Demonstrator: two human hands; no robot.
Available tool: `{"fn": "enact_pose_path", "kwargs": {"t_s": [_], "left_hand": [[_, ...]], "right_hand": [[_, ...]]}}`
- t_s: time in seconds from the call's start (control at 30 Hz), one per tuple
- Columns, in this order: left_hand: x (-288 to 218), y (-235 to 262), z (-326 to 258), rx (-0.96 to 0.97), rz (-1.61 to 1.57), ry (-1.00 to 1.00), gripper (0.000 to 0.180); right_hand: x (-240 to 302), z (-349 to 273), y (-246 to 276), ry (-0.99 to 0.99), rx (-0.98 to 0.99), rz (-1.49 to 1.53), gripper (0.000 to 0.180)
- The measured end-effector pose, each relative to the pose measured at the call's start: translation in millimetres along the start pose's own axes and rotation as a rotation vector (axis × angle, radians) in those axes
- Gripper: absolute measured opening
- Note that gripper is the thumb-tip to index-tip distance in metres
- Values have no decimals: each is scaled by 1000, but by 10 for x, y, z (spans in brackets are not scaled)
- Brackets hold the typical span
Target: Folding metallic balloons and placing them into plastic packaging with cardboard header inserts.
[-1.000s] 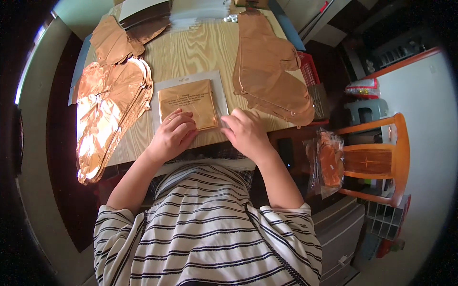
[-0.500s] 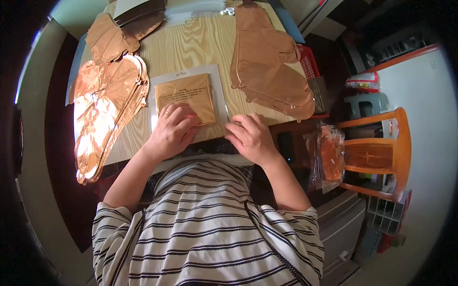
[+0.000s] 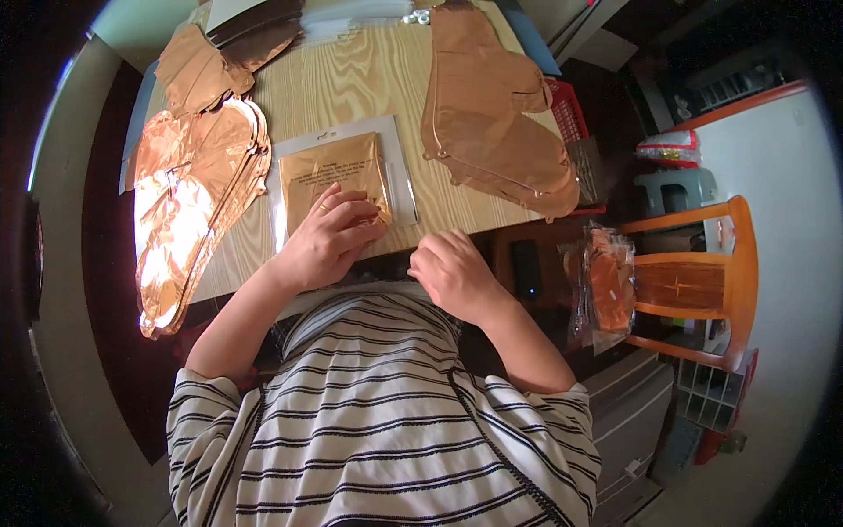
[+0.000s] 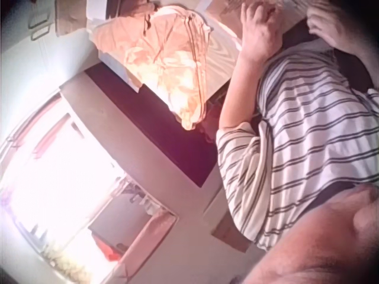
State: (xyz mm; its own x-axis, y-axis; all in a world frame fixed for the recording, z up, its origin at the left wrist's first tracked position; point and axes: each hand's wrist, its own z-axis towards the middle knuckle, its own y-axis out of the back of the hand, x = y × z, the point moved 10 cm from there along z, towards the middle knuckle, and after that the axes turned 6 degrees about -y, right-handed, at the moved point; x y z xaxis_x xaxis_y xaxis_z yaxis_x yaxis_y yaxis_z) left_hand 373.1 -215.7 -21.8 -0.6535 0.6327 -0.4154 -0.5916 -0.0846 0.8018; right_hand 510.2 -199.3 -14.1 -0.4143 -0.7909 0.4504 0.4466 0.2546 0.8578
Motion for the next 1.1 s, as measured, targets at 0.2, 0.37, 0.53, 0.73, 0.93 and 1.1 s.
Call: {"fn": "enact_pose_path", "kwargs": {"t_s": [0.2, 0.37, 0.53, 0.73, 0.93, 1.1], "left_hand": [[8, -5, -2, 23, 0, 12, 36], [2, -2, 0, 32, -3, 10, 37], [25, -20, -13, 51, -37, 23, 38], [-86, 107, 18, 36, 5, -22, 39], [-410, 99, -151, -87, 93, -58, 33], [-390, 569, -631, -341, 160, 160, 34]], "right_hand": [[-111, 195, 124, -42, -21, -78, 21], [-105, 207, -36, 44, 68, -171, 15], [47, 137, -30, 52, 143, -1, 12], [424, 69, 6, 70, 157, 359, 17], [48, 401, 104, -133, 29, 527, 17], [-52, 494, -77, -48, 128, 279, 15]]}}
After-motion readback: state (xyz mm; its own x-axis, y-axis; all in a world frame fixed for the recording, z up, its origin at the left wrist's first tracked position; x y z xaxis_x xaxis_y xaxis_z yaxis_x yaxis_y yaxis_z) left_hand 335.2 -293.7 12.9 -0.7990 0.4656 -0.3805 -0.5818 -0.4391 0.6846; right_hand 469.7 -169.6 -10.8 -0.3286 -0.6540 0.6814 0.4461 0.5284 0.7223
